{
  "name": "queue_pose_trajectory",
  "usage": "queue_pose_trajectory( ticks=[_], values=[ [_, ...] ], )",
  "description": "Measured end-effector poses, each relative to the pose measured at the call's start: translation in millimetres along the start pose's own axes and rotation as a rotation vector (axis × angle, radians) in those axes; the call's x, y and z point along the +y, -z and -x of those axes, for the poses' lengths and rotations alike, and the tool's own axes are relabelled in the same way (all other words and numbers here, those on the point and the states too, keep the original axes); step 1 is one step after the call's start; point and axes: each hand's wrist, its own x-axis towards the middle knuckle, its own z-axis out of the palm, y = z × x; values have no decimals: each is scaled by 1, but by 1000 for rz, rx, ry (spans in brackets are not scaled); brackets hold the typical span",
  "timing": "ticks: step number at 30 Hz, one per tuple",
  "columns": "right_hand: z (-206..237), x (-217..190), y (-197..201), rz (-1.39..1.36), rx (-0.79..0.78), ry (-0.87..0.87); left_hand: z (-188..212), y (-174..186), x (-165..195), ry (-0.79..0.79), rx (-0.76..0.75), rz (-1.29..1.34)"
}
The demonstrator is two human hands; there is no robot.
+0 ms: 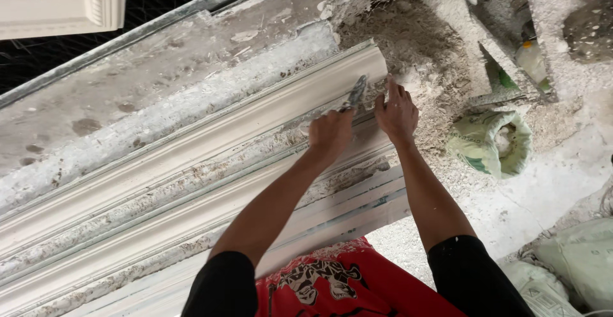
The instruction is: The person uses a small knife to scrape excess plaster residue off decorative plaster cornice moldings laid on a work table, working along the grooved profiles section by section. They reposition the moldings and at the end lift and align a long molding piece on the table.
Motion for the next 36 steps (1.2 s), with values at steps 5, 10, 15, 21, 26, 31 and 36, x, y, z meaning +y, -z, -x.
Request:
queue_pose_trajectory(
  ticks=[5,10,15,21,26,31,36],
  values=[
    [3,-2,4,-34,-26,-30,-5,9,21,45,-39,-20],
    [6,-7,9,-25,-2,-11,-8,7,26,26,-41,-30],
    [7,-8,6,-46,164,115,-20,1,36,32,32,38],
    [4,-4,2,-56,73,-55,-28,-8,41,48,-10,38],
    [8,-3,1,-26,207,-8,-37,-9,48,53,73,99],
    [10,-1,0,-140,304,2,-47,-4,63,40,74,92],
    [9,0,-1,-137,301,-1,12,-7,-6,-9,33,48]
  ],
)
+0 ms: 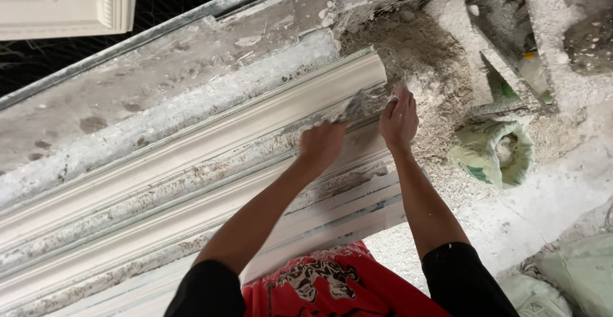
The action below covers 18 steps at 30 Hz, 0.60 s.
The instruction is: The person uses a small knife to scrape excess plaster residue off decorative plaster cornice moldings laid on a work table, working along the grooved profiles section by section. They reposition the moldings and at the end lift and align a long molding piece on the table.
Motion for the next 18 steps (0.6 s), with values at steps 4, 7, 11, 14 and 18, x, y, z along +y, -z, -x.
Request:
queue_pose_trajectory(
  ticks=[4,7,11,14,18],
  values=[
    [1,-1,0,-59,-11,1,54,4,-58,40,80,-43],
    [1,-1,-1,-25,-81,-68,58,8,-66,99,101,-17],
    [-1,3,-2,25,-99,-40,12,-3,-27,115,3,-44],
    [-2,6,-2,25,-108,-40,-7,-9,-7,64,101,33],
    [-1,6,0,-2,-137,-66,26,8,-31,102,15,-60]
  ],
)
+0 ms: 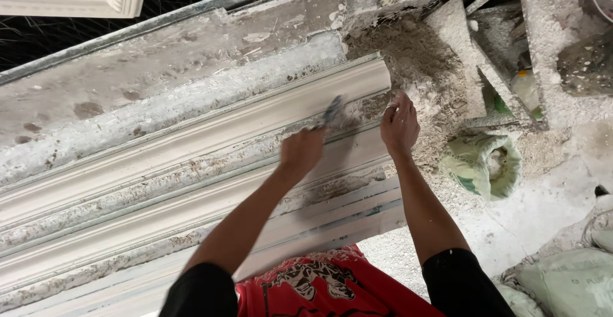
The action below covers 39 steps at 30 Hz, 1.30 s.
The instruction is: The person uses a small knife to scrape excess plaster residue off decorative plaster cornice moldings laid on a work table, working along the grooved profiles section by section. They reposition the moldings and at the end lift and align a long molding piece on the table.
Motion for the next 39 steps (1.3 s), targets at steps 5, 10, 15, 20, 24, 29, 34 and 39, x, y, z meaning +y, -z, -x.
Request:
queue_pose_trajectory(
  ticks=[5,10,15,20,24,29,34,39],
  values=[
    [2,-3,1,0,9,33,29,14,-31,35,38,8],
    [1,-3,1,50,24,36,-30,-12,31,1,-27,58],
    [-1,-3,6,15,46,25,-77,-18,115,-103,116,86],
    [-9,-4,7,34,17,-52,-58,-16,91,-97,-55,108],
    [-15,-4,9,-11,34,17,18,-22,1,-99,86,195],
    [-10,-7,17,35,168,383,152,-58,-78,132,467,482],
    [38,-49,4,-235,120,759,243,-110,-91,439,760,721],
    [129,-111,-28,-521,-225,652,283,-132,-73,723,830,1030]
  ],
)
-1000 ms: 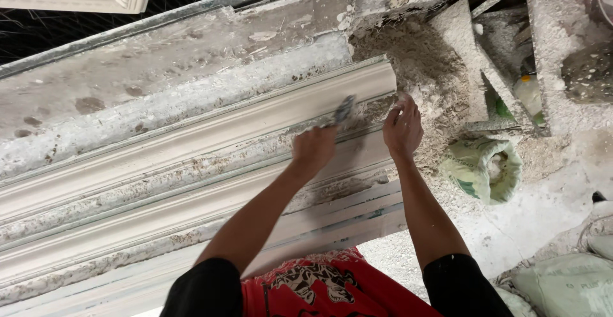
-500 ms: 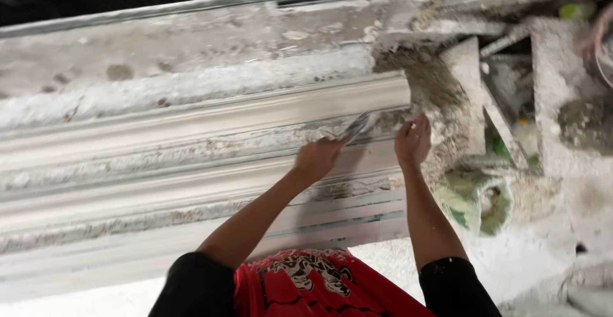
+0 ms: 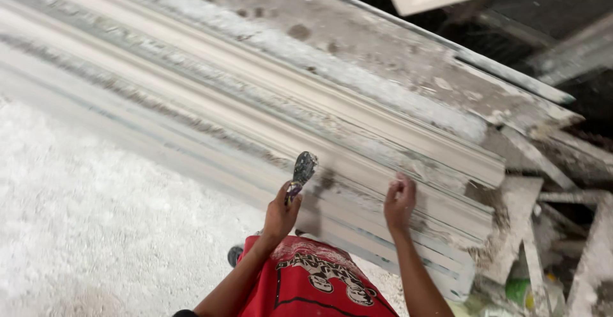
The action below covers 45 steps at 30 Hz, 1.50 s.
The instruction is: The person uses a small knife to scrape excess plaster residue off decorative plaster cornice moldings laid on a work table, working along the grooved profiles section by section. They reposition the moldings and at the end lift and align a long molding piece on the table.
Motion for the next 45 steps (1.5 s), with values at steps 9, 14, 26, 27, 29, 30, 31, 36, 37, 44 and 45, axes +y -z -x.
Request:
queue_pose_trajectory(
  ticks=[9,14,26,27,29,30,31,36,37,44,45],
  values=[
    [88,-139,-127,-332,-555,-166,46,124,-58,-32,181,313],
    [134,-220,-190,-517,-671,177,66,202,-112,-29,272,412],
    [197,-363,-343,-483,-1454,-104,101,313,-172,195,605,713],
    [198,-371,-352,-492,-1509,-137,94,318,-176,177,628,748],
    [200,-390,-373,-512,-1613,-213,76,330,-186,159,644,710],
    [200,-402,-385,-465,-1668,-319,65,339,-192,147,653,687],
    [201,-415,-397,-415,-1715,-424,55,348,-198,115,616,723],
    [201,-489,-479,-521,-1794,-566,1,417,-229,-5,589,292],
    [194,-505,-499,-528,-1795,-498,-10,436,-235,-62,641,197],
    [132,-562,-610,-421,-1721,-154,-40,554,-288,432,827,127],
    [127,-567,-625,-434,-1703,-181,-45,567,-299,491,848,132]
  ],
)
